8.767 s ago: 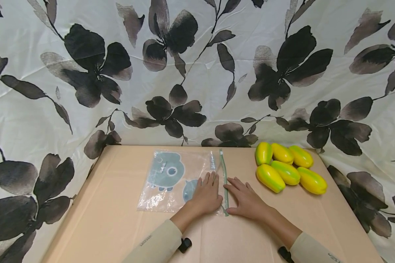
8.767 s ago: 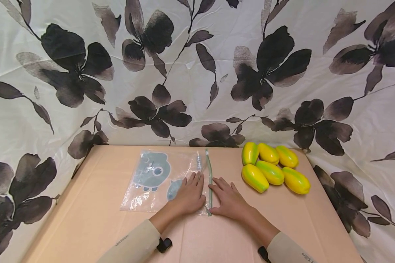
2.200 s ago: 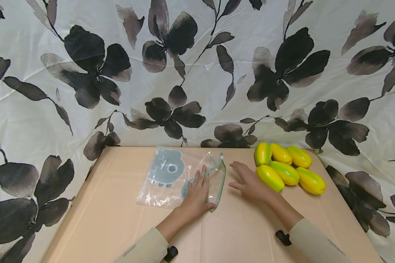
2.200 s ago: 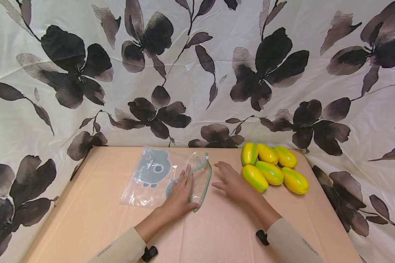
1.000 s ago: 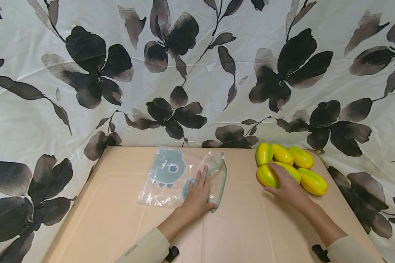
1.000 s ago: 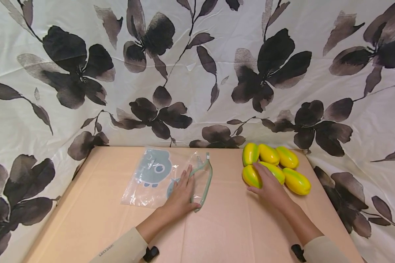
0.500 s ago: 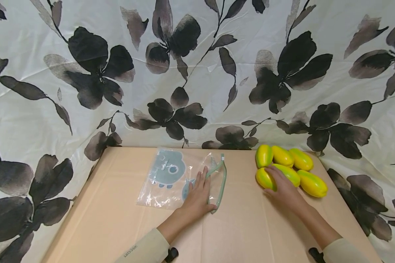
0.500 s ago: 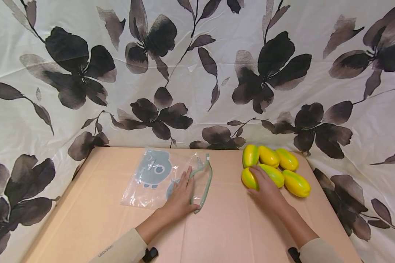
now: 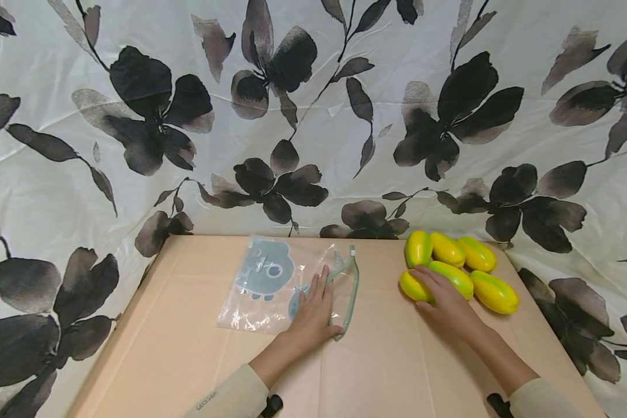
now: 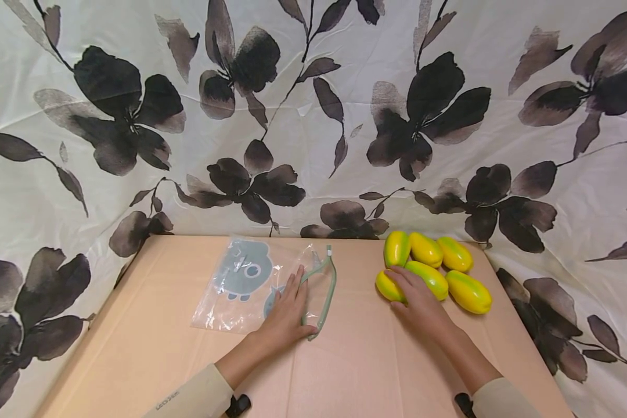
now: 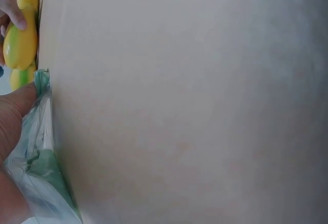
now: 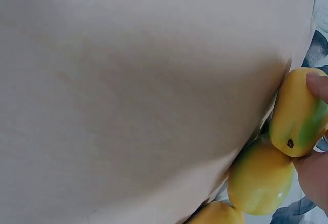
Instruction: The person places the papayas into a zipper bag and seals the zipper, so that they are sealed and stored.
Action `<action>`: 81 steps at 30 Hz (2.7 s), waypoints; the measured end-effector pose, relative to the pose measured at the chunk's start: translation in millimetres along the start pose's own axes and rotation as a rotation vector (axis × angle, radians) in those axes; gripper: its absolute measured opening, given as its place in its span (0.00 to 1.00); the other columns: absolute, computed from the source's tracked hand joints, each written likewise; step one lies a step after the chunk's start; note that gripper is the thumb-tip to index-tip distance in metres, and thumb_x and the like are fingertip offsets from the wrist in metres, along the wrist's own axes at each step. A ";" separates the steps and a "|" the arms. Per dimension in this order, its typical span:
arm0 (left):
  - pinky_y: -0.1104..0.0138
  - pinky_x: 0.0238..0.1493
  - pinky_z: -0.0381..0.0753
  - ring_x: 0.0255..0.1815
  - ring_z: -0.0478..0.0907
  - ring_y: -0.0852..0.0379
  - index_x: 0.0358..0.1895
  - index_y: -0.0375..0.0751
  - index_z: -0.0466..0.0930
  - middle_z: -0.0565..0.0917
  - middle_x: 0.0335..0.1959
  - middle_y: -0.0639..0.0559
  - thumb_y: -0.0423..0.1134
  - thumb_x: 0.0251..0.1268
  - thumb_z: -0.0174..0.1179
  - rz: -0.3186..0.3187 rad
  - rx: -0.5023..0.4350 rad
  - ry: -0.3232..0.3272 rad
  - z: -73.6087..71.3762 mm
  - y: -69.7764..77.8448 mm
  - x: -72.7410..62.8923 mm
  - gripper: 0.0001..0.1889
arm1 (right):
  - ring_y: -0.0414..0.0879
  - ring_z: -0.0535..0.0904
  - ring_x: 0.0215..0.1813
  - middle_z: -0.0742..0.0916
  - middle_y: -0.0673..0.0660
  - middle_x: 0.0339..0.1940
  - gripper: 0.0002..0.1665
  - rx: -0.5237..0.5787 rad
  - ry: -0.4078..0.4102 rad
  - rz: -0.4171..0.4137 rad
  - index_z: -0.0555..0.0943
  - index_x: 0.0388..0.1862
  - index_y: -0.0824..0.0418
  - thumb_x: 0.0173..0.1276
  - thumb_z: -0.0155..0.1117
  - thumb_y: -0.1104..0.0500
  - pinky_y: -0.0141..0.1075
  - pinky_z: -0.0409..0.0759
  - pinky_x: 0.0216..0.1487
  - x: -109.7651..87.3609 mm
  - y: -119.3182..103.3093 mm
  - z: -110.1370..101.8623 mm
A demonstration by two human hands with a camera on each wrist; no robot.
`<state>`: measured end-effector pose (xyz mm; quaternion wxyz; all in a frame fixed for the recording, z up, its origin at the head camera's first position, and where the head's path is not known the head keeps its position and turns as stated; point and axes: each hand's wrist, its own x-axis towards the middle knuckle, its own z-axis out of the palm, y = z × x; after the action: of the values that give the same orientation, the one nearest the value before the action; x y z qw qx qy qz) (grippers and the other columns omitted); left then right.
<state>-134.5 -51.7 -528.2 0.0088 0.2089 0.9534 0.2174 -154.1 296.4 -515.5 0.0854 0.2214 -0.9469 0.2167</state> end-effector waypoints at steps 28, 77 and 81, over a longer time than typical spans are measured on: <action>0.27 0.70 0.59 0.85 0.44 0.34 0.81 0.34 0.52 0.34 0.87 0.44 0.56 0.47 0.81 0.001 -0.005 -0.005 0.8 -0.1 0.9 0.63 | 0.64 0.68 0.76 0.71 0.63 0.78 0.49 0.061 -0.019 -0.026 0.65 0.80 0.59 0.63 0.78 0.59 0.44 0.62 0.80 11.0 -8.3 -14.2; 0.28 0.72 0.58 0.86 0.44 0.36 0.83 0.39 0.50 0.34 0.87 0.43 0.57 0.49 0.80 -0.003 0.018 -0.032 -3.7 1.5 0.8 0.63 | 0.58 0.75 0.65 0.74 0.67 0.66 0.45 0.206 -0.308 0.008 0.63 0.74 0.69 0.64 0.76 0.59 0.56 0.74 0.71 80.2 -68.0 29.4; 0.29 0.72 0.58 0.86 0.44 0.37 0.84 0.38 0.48 0.34 0.87 0.43 0.57 0.49 0.80 -0.002 0.029 -0.034 -4.4 0.9 1.5 0.64 | 0.54 0.77 0.61 0.79 0.62 0.64 0.41 0.187 -0.269 -0.013 0.68 0.70 0.65 0.63 0.78 0.56 0.53 0.77 0.68 84.5 -67.8 31.9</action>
<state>-136.0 -52.1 -523.8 0.0223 0.2117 0.9564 0.1998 -200.3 195.0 -496.9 -0.0619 0.2618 -0.9240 0.2718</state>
